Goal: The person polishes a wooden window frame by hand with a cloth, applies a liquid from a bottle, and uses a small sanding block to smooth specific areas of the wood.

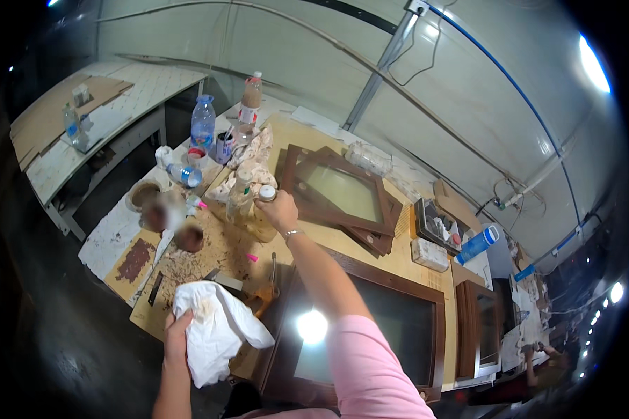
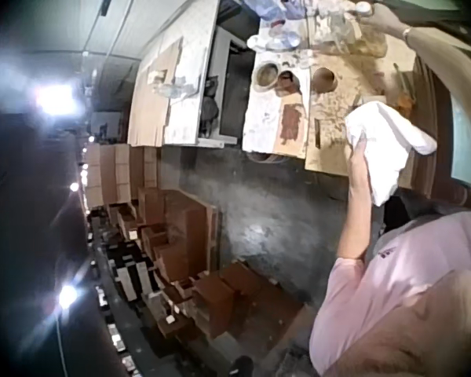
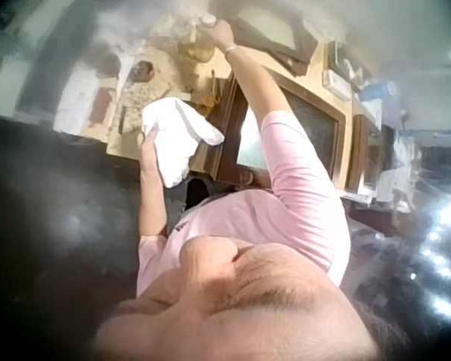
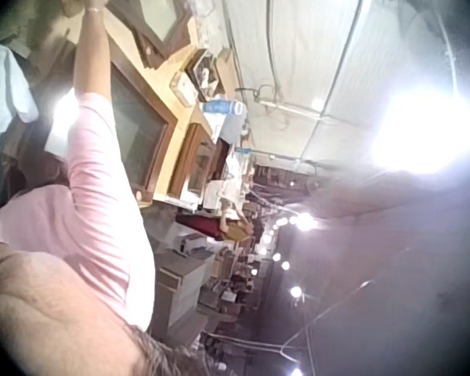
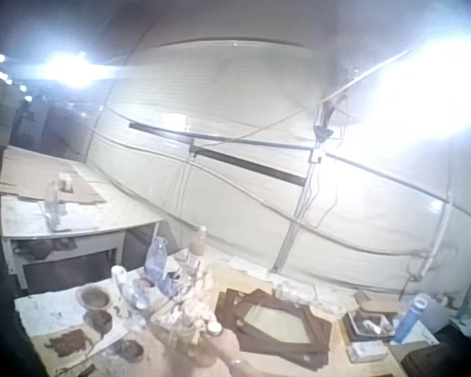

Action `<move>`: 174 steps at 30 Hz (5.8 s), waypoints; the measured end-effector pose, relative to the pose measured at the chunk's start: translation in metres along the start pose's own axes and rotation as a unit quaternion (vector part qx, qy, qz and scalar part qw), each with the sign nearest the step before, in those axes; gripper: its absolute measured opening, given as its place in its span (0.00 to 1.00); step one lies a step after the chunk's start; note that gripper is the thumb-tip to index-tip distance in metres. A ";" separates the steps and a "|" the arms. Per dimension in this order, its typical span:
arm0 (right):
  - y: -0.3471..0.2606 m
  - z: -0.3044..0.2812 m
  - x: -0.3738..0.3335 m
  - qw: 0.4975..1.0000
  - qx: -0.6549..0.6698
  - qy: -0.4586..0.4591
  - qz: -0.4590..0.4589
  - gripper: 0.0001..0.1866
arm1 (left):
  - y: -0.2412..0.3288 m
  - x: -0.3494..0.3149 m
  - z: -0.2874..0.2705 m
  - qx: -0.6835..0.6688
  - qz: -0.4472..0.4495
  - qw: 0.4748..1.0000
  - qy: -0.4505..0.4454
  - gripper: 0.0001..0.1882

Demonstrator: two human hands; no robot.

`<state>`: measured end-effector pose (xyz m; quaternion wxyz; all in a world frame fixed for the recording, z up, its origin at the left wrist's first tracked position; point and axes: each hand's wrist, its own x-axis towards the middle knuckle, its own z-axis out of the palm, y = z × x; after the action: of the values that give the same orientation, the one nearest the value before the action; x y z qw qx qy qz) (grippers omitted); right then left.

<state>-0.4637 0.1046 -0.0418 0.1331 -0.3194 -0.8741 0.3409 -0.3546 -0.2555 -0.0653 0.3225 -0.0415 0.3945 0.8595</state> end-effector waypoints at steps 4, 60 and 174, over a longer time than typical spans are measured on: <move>-0.020 -0.019 -0.050 0.955 -0.074 0.047 -0.284 0.20 | -0.004 0.022 0.000 -0.009 0.012 1.000 0.024 0.23; 0.177 -0.244 -0.172 0.944 -0.307 0.030 -0.118 0.32 | -0.042 -0.171 0.102 0.646 0.213 0.642 -0.354 0.23; 0.298 -0.288 -0.309 0.945 -0.300 0.113 -0.060 0.39 | -0.344 -0.259 0.282 0.659 0.376 0.414 -0.503 0.24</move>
<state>0.0397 0.2191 -0.0386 0.1491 -0.3276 -0.9328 0.0159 0.1037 -0.0263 -0.0113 0.0362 0.7758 0.5831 0.2382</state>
